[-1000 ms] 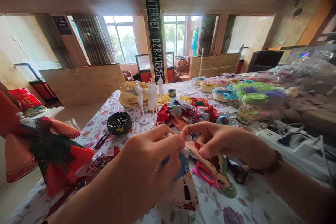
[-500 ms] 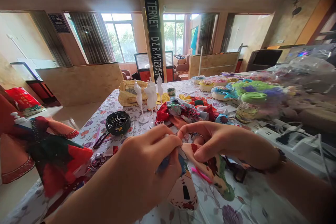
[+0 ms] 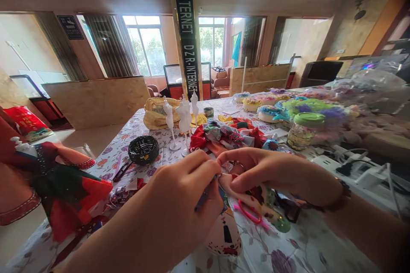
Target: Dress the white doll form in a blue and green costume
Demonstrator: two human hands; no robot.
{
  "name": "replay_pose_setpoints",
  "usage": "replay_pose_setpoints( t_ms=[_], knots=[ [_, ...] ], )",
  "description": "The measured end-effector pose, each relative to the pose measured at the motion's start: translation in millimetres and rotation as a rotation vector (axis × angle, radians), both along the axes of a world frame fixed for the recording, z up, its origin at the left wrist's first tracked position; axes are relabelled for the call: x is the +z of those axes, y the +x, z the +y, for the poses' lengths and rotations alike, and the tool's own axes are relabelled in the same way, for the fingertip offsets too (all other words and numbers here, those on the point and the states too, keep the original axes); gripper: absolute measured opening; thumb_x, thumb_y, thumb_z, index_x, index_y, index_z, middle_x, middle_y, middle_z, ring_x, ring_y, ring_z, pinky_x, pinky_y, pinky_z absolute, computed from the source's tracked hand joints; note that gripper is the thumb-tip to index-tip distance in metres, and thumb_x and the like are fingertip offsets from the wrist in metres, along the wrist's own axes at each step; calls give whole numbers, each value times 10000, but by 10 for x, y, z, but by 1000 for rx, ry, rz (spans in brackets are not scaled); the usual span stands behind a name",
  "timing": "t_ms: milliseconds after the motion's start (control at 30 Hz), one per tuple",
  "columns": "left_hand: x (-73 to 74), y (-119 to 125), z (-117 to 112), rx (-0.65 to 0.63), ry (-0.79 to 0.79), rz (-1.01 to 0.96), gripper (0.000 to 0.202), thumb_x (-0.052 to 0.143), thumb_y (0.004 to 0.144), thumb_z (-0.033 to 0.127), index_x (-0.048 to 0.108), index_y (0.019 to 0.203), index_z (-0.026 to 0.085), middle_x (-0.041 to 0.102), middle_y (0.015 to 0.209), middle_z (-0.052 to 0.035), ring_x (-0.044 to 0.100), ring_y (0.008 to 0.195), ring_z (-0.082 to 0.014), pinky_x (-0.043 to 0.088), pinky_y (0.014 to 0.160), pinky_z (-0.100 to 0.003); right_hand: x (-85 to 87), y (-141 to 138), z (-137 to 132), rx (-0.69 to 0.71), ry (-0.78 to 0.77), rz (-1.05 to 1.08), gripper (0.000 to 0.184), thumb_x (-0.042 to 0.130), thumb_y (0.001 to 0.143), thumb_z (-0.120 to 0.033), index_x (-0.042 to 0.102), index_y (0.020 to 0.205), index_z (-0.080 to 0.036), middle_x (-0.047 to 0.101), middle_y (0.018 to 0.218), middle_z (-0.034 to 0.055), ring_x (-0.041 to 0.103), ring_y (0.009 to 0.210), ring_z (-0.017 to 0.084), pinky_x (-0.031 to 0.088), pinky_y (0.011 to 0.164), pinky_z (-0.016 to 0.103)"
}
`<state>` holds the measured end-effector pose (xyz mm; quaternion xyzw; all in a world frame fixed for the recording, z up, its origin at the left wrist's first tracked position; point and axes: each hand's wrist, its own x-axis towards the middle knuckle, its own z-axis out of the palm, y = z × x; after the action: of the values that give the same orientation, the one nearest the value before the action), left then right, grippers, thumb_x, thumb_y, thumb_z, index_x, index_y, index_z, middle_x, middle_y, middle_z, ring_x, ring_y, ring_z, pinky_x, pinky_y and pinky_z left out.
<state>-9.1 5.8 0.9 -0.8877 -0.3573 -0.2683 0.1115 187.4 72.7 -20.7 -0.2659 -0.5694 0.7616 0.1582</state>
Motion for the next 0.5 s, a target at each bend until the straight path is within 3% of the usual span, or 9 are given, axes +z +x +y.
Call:
replay_pose_setpoints(
  t_ms=[333, 500],
  knots=[
    [-21, 9, 5, 17, -47, -61, 183, 502, 799, 93, 610, 908, 193, 664, 865, -6, 653, 728, -120, 513, 558, -205, 27, -55, -91, -97, 57, 34, 150, 695, 759, -196, 635, 895, -173, 615, 682, -56, 566, 552, 27, 428, 490, 110],
    [-28, 8, -11, 14, -29, -70, 202, 490, 794, 78, 611, 915, 185, 662, 865, -13, 658, 741, -124, 511, 555, -204, -31, -52, -103, -94, 154, 15, 222, 697, 777, -286, 607, 957, -194, 605, 666, -56, 524, 491, 35, 435, 469, 143]
  ],
)
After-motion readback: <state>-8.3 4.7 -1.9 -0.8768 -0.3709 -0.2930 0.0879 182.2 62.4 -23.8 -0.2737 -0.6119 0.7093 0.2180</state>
